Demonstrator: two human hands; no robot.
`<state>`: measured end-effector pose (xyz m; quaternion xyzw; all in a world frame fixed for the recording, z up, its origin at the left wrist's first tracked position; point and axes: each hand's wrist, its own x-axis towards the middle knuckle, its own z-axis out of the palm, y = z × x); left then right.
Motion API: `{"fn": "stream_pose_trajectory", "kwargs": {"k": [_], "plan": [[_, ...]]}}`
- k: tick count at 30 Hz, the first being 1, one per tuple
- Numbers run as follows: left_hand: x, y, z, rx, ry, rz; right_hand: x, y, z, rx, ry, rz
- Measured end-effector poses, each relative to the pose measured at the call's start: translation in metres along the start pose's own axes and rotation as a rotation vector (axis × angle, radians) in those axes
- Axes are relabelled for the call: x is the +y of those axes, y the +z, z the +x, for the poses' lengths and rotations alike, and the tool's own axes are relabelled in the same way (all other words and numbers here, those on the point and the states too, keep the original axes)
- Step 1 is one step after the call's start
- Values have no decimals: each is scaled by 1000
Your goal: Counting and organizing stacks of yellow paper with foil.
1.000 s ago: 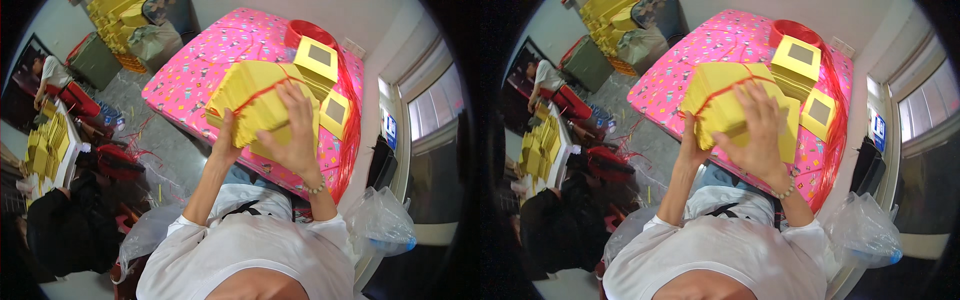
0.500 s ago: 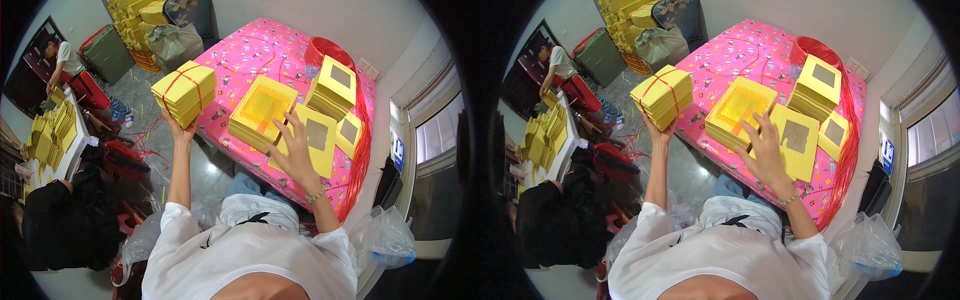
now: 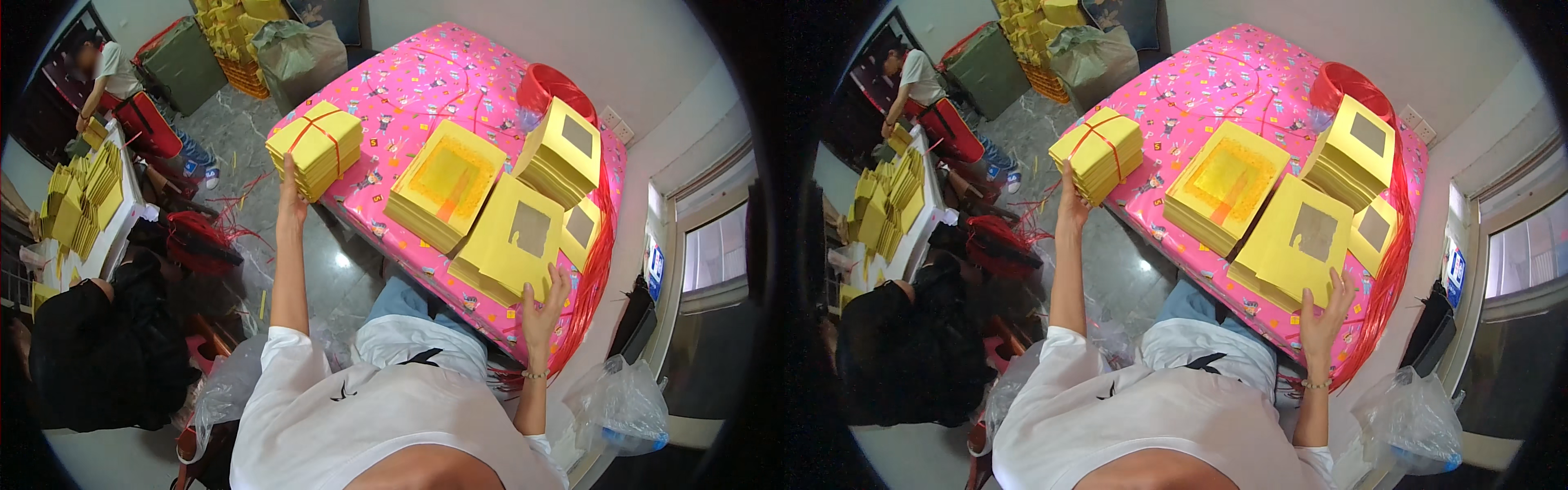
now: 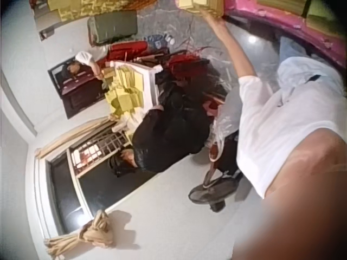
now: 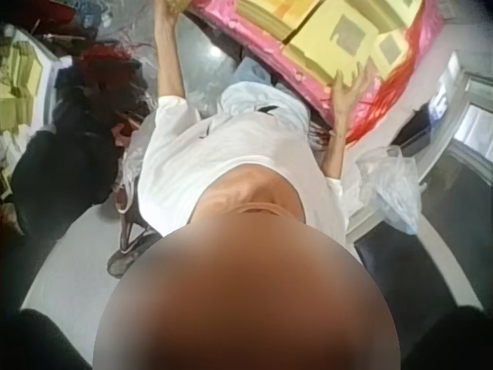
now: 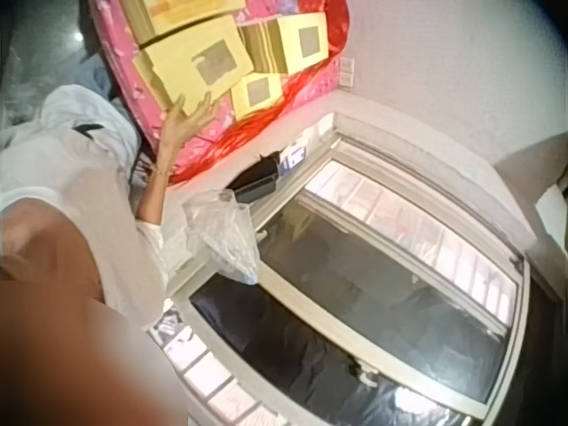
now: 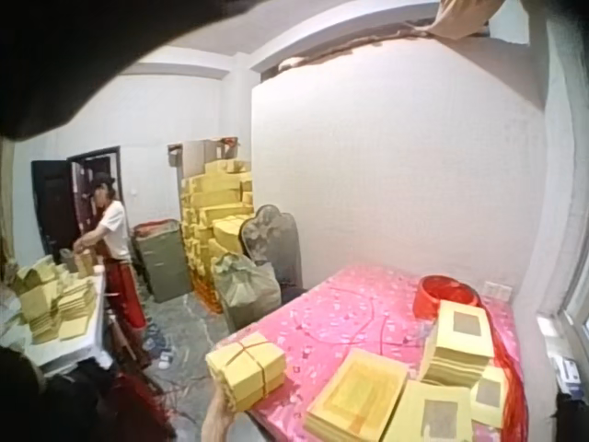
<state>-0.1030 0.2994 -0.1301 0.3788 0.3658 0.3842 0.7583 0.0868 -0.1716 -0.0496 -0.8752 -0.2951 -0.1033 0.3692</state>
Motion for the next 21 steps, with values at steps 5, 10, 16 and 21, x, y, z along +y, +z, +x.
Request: {"fn": "stream_pose_trajectory", "kwargs": {"k": [5, 10, 16, 21], "plan": [[-13, 19, 54, 28, 26, 44, 24, 2, -8, 74, 64, -61], [-30, 18, 174, 380, 74, 162, 33, 6, -3, 54, 116, -100], [-9, 92, 205, 65, 57, 248, 63, 2, -10, 10, 259, 102], [12, 128, 176, 108, 167, 240, 64, 9, -7, 58, 265, 305]]}}
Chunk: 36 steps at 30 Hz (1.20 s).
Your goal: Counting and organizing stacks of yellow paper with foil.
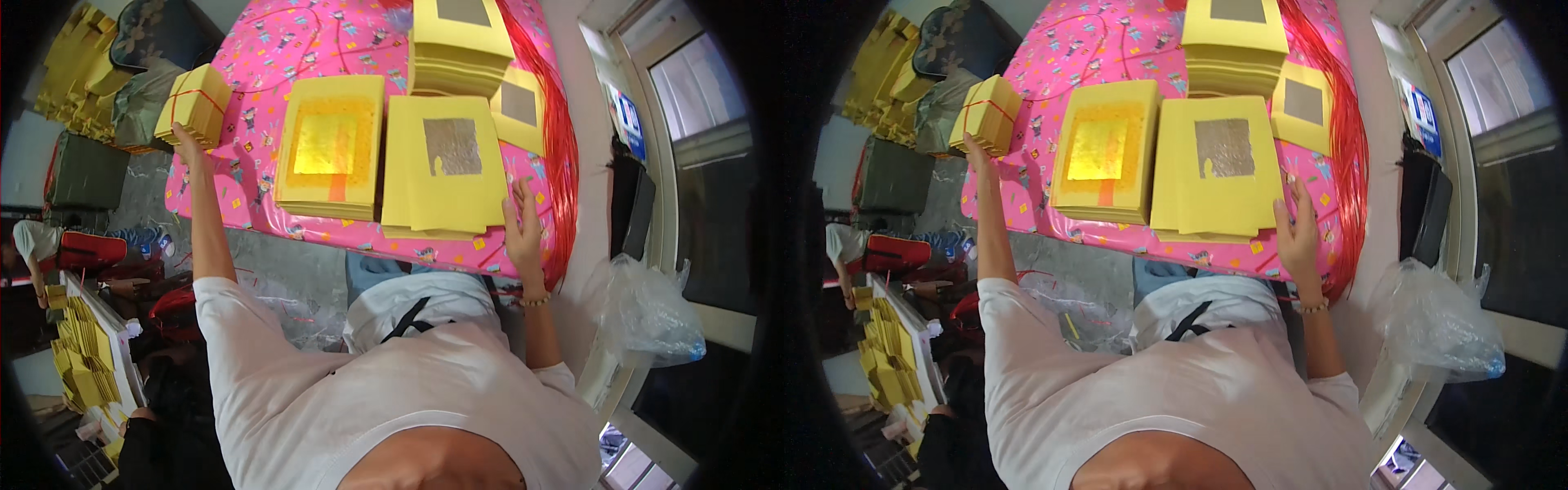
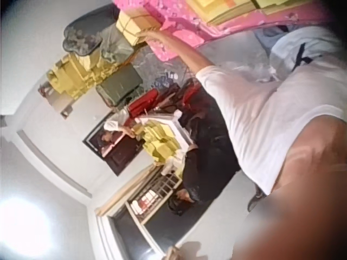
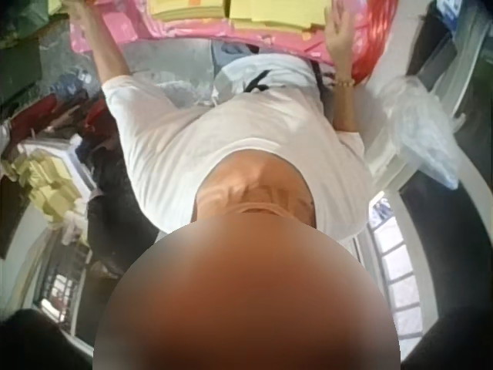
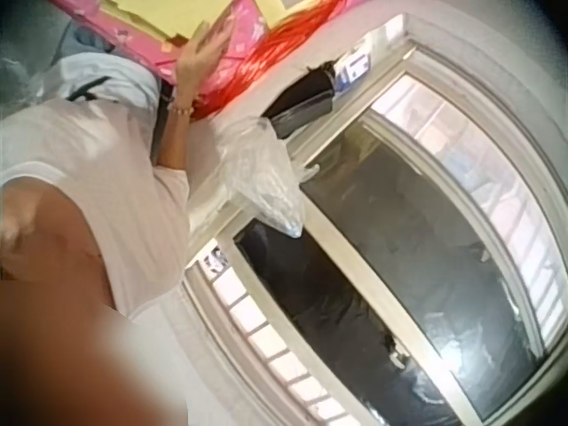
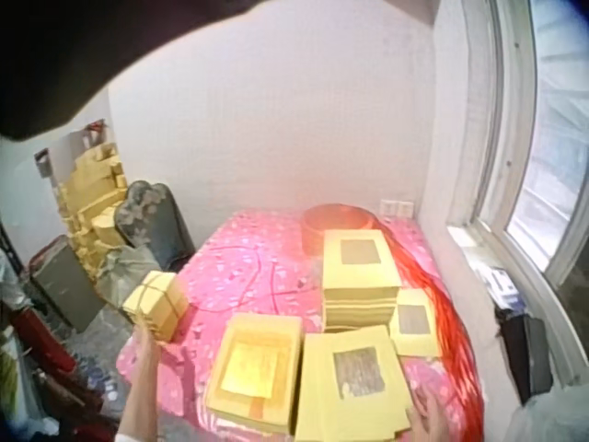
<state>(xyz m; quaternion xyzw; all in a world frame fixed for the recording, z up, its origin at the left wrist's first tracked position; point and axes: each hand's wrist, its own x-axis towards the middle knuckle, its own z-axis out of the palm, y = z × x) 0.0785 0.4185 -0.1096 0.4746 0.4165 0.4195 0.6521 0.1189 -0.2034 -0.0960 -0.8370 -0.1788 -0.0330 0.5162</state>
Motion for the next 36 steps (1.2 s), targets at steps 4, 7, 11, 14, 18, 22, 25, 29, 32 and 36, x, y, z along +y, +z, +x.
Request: {"fn": "stream_pose_trajectory", "kwargs": {"k": [4, 7, 11, 14, 18, 22, 25, 29, 32, 36], "plan": [[5, 10, -76, 119, 677, 371, 3, 7, 5, -64, 123, 189], [19, 40, -181, -387, 954, 566, 24, 4, 2, -42, 106, 137], [21, 48, -302, -944, 1016, 735, 11, 3, 0, -102, 56, 64], [11, 57, -355, -1147, 986, 781, 14, 10, -4, -113, 79, 10], [-12, 67, -378, -1353, 1092, 869, 0, 19, -12, -121, 60, 27], [-15, 71, -379, -1370, 1071, 951, -12, 17, -12, -226, 48, -38], [-20, 72, -374, -1418, 957, 964, -11, 19, -12, -212, 3, -79], [-24, 70, -375, -1332, 1105, 949, -6, 13, -12, -198, -26, -24], [-25, 71, -377, -1203, 1107, 876, 18, 11, -7, -158, -8, 26], [-27, 72, -375, -1251, 1124, 996, 28, 14, 40, -116, 82, 174]]}}
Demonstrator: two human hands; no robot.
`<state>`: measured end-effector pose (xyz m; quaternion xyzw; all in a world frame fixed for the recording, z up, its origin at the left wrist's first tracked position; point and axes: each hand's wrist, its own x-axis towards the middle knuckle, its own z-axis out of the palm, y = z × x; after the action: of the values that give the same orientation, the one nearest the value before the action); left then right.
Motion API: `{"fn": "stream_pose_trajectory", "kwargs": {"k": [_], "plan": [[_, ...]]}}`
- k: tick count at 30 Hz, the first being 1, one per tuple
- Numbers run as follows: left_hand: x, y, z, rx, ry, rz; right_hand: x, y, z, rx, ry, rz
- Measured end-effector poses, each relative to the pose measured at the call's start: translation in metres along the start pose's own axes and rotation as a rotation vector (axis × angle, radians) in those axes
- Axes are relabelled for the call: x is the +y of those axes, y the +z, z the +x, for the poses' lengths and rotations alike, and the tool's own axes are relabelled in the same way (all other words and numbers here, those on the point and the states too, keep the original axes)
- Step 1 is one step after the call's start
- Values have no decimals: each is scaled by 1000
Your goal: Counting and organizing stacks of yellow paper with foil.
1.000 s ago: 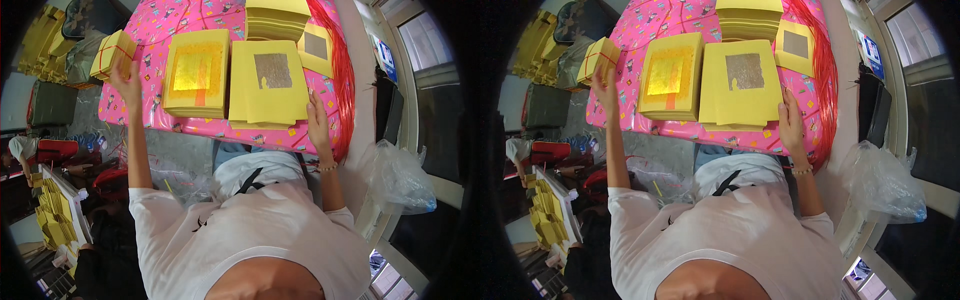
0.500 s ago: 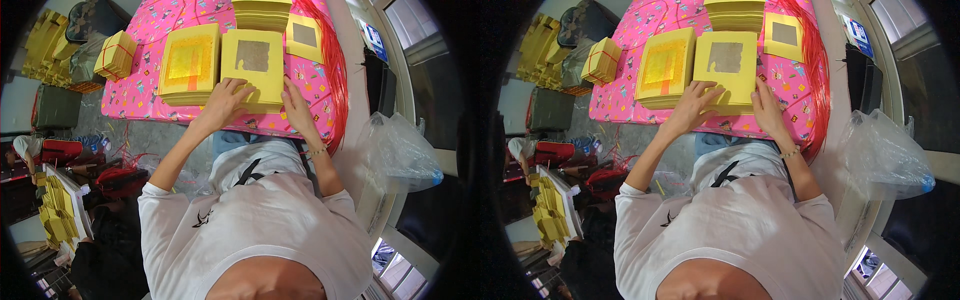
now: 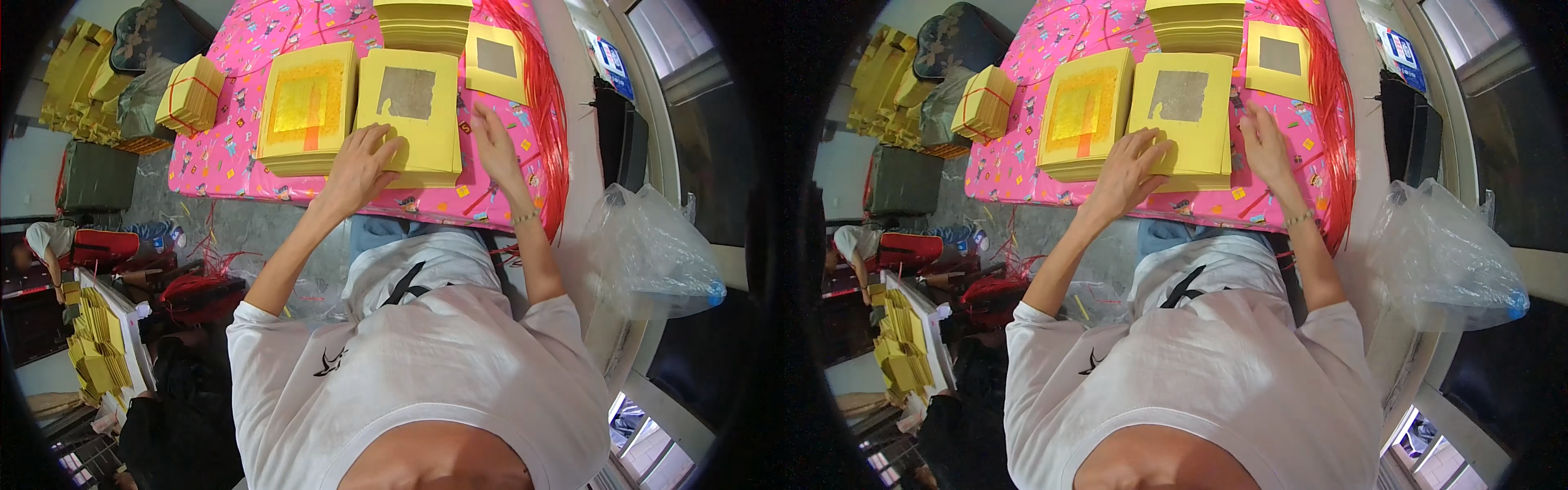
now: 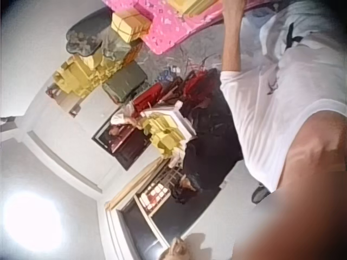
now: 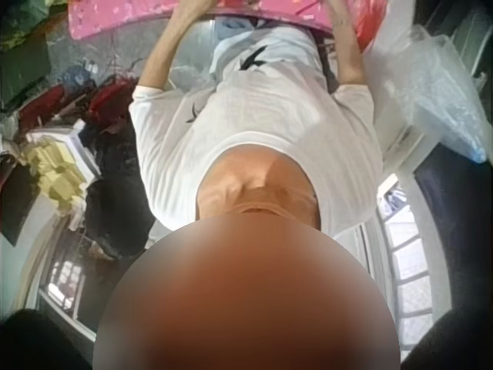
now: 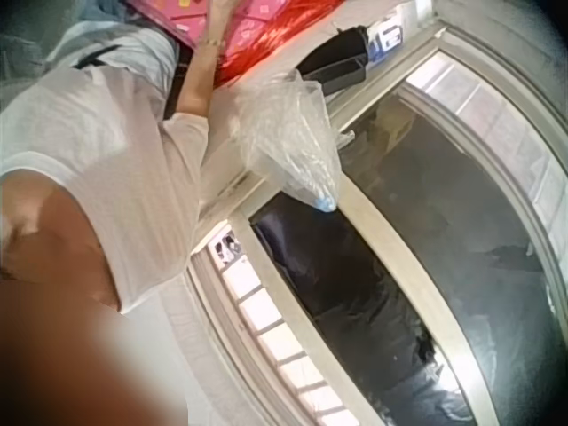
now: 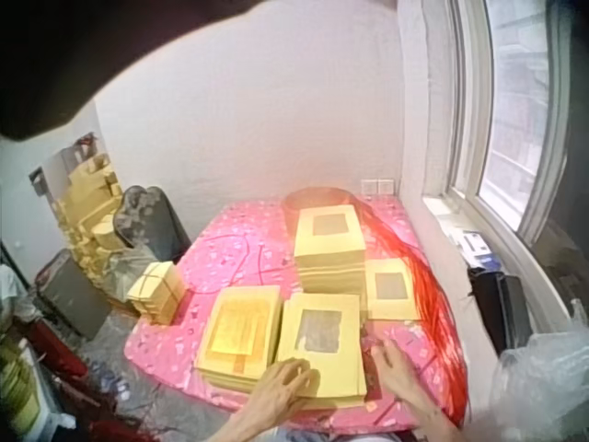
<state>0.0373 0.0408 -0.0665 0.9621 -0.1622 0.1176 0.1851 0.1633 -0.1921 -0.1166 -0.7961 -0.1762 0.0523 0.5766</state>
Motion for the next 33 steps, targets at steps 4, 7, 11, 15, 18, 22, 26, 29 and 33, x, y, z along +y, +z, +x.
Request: {"fn": "stream_pose_trajectory", "kwargs": {"k": [4, 7, 11, 15, 18, 22, 26, 29, 33], "plan": [[1, 1, 1, -13, -16, 43, 9, 9, 74, 81, -90, -135], [3, 2, 1, -25, -39, 16, 17, 23, 107, 115, -60, -217], [5, 2, 1, -50, -58, -4, 20, 37, 123, 28, -52, -322], [5, 3, 0, -31, -58, -16, 20, 38, 124, 26, -123, -363], [6, 2, 0, -23, -61, -38, 11, 32, 121, 60, -228, -460], [5, 0, 0, 6, -53, -50, -24, 34, 117, 183, -441, -654], [4, 2, -1, 10, -55, -64, -32, 56, 137, 80, -572, -782], [6, 1, -2, 25, -76, -85, -33, 73, 149, -52, -549, -836], [5, 2, -3, 32, -79, -103, -24, 86, 158, -185, -553, -790]]}}
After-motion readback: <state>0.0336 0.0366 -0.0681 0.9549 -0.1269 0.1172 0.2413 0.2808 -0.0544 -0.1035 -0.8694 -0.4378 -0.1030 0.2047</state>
